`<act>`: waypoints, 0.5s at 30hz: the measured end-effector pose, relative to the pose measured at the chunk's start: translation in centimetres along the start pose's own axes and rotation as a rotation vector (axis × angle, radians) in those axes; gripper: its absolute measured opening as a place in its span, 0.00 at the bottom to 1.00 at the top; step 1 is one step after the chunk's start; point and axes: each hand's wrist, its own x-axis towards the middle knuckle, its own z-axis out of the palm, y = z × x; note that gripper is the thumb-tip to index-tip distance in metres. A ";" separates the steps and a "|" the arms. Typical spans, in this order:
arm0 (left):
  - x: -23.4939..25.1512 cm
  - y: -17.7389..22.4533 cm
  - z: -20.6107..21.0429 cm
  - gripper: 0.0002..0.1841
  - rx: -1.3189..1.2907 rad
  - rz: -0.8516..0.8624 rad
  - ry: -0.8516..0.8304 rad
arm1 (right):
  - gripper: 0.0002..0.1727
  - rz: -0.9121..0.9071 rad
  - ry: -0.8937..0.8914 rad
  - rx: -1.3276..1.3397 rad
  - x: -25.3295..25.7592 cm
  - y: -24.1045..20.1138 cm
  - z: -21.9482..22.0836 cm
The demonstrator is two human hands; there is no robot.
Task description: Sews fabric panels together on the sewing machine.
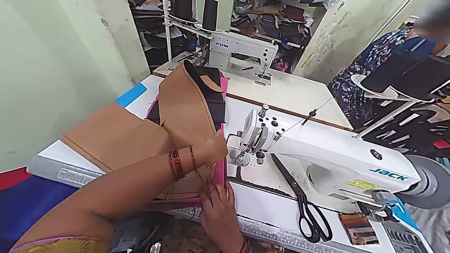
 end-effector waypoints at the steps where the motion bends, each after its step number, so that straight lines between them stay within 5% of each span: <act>1: 0.3 -0.1 0.1 0.07 0.014 0.009 0.010 | 0.16 0.003 0.002 0.002 0.0 0.0 0.0; 4: 0.4 -1.6 0.0 0.11 -0.085 0.010 -0.014 | 0.17 0.006 0.003 0.014 0.1 0.0 0.0; 8: -1.7 -4.6 0.5 0.08 -0.531 -0.129 0.077 | 0.18 0.019 0.001 0.038 0.1 -0.1 -0.1; 15: -2.5 -3.1 -0.3 0.12 -0.267 -0.011 0.207 | 0.19 0.030 -0.021 0.045 0.1 -0.1 -0.1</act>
